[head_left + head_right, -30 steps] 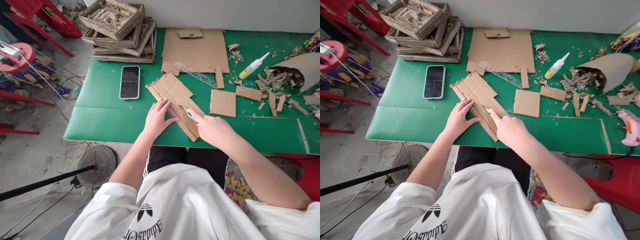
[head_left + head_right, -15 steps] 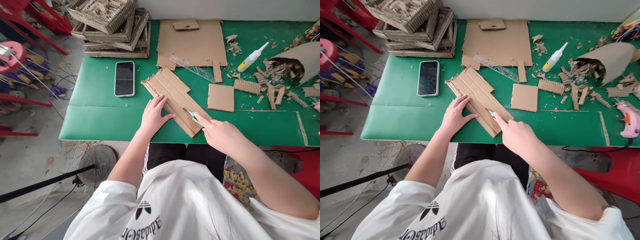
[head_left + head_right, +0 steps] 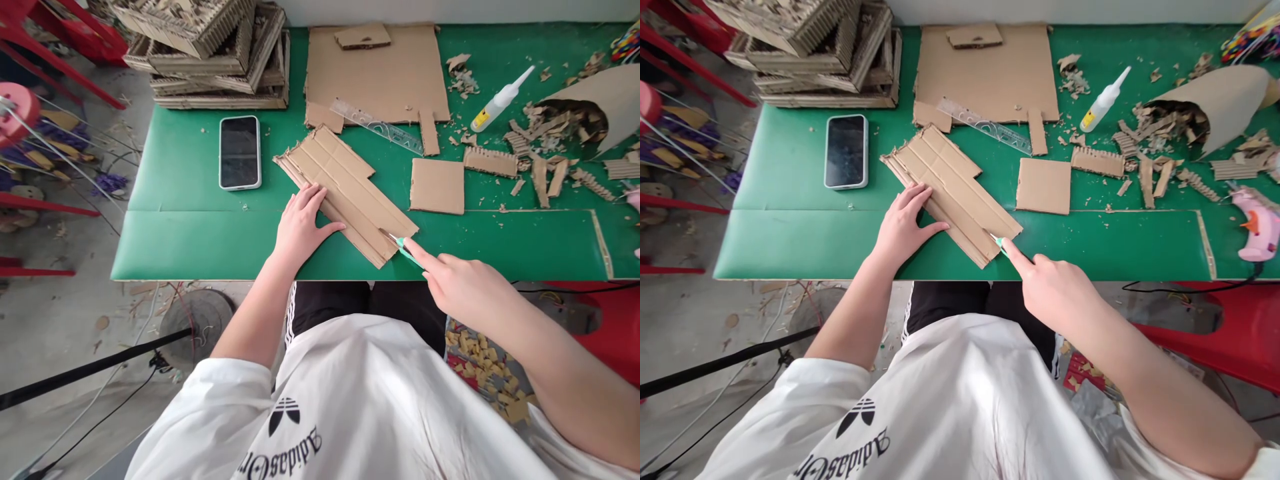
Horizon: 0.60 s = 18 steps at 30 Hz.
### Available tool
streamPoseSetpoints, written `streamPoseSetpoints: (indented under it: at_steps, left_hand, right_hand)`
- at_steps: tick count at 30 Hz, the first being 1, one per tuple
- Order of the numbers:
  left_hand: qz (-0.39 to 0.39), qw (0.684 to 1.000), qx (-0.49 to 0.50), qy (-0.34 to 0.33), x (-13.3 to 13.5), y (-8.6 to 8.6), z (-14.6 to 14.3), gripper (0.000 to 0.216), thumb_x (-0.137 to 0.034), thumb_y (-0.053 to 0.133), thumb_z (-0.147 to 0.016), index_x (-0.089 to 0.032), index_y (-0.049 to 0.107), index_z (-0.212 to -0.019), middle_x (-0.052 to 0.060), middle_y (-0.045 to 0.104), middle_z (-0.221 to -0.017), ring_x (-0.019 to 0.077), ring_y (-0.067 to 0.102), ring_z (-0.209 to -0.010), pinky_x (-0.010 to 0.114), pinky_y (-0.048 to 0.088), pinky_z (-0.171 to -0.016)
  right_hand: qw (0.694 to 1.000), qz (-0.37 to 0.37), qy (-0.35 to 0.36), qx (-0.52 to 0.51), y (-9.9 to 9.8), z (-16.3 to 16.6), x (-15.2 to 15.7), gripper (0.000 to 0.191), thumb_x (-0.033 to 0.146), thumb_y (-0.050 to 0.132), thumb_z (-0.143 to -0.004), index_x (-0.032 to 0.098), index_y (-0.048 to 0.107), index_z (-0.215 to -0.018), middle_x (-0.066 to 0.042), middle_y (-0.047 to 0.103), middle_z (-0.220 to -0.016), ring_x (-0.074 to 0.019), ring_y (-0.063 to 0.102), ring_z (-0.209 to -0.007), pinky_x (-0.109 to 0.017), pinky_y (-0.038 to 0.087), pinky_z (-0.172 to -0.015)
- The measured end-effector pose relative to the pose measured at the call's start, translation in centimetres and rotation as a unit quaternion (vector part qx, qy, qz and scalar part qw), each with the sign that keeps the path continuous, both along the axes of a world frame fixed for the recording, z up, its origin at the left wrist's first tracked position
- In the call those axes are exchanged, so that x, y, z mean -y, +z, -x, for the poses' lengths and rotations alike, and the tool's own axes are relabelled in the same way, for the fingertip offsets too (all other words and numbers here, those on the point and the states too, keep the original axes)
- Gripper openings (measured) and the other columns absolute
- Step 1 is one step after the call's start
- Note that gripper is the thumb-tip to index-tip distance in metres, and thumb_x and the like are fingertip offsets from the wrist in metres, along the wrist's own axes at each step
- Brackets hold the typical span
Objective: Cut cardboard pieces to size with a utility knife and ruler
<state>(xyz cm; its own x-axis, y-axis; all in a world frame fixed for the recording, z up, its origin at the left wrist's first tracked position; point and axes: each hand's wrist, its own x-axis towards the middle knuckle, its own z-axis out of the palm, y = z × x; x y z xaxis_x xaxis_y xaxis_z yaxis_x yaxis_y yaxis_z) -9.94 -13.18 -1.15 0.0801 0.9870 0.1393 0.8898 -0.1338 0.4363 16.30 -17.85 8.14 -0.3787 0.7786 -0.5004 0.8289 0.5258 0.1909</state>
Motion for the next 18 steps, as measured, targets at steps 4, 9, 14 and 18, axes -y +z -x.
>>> streamPoseSetpoints:
  at_steps: [4, 9, 14, 18]
  left_hand:
    - [-0.003, 1.000, 0.006, -0.001, 0.0, -0.1, 0.0, 0.069, -0.046, 0.073, -0.071, -0.017, 0.049, -0.129, 0.014, 0.047, -0.139, 0.0284, 0.036, -0.135, 0.047, 0.029, -0.112]
    - [-0.005, 1.000, 0.005, -0.008, 0.0, -0.1, 0.1, 0.068, -0.047, 0.071, -0.073, -0.019, 0.048, -0.130, 0.013, 0.047, -0.139, 0.0291, 0.036, -0.135, 0.049, 0.029, -0.112]
    - [-0.003, 1.000, 0.009, -0.012, 0.0, -0.1, 0.2, 0.069, -0.047, 0.071, -0.073, -0.018, 0.047, -0.130, 0.014, 0.046, -0.139, 0.0295, 0.035, -0.135, 0.049, 0.028, -0.113]
    - [-0.006, 1.000, 0.010, -0.011, 0.1, -0.1, 0.1, 0.068, -0.046, 0.071, -0.073, -0.018, 0.047, -0.130, 0.014, 0.047, -0.139, 0.0295, 0.034, -0.135, 0.048, 0.028, -0.112]
  right_hand:
    - [1.000, 0.000, 0.002, 0.009, 0.0, -0.9, 0.9, 0.066, 0.016, 0.035, -0.086, 0.026, 0.016, -0.148, -0.002, 0.056, -0.069, -0.0150, 0.053, -0.049, -0.027, 0.014, -0.042]
    - [1.000, -0.014, 0.000, 0.015, -0.1, -2.4, 2.4, 0.069, 0.013, 0.039, -0.083, 0.026, 0.021, -0.148, -0.002, 0.057, -0.069, -0.0149, 0.053, -0.049, -0.027, 0.015, -0.042]
    - [1.000, -0.016, 0.002, 0.020, -0.5, -3.4, 3.7, 0.066, 0.014, 0.039, -0.085, 0.025, 0.022, -0.147, -0.002, 0.056, -0.069, -0.0159, 0.054, -0.050, -0.027, 0.018, -0.042]
    - [0.999, -0.027, -0.005, -0.019, -0.5, -4.1, 3.7, 0.062, 0.019, 0.039, -0.088, 0.029, 0.023, -0.147, 0.000, 0.056, -0.068, -0.0159, 0.055, -0.052, -0.027, 0.022, -0.043]
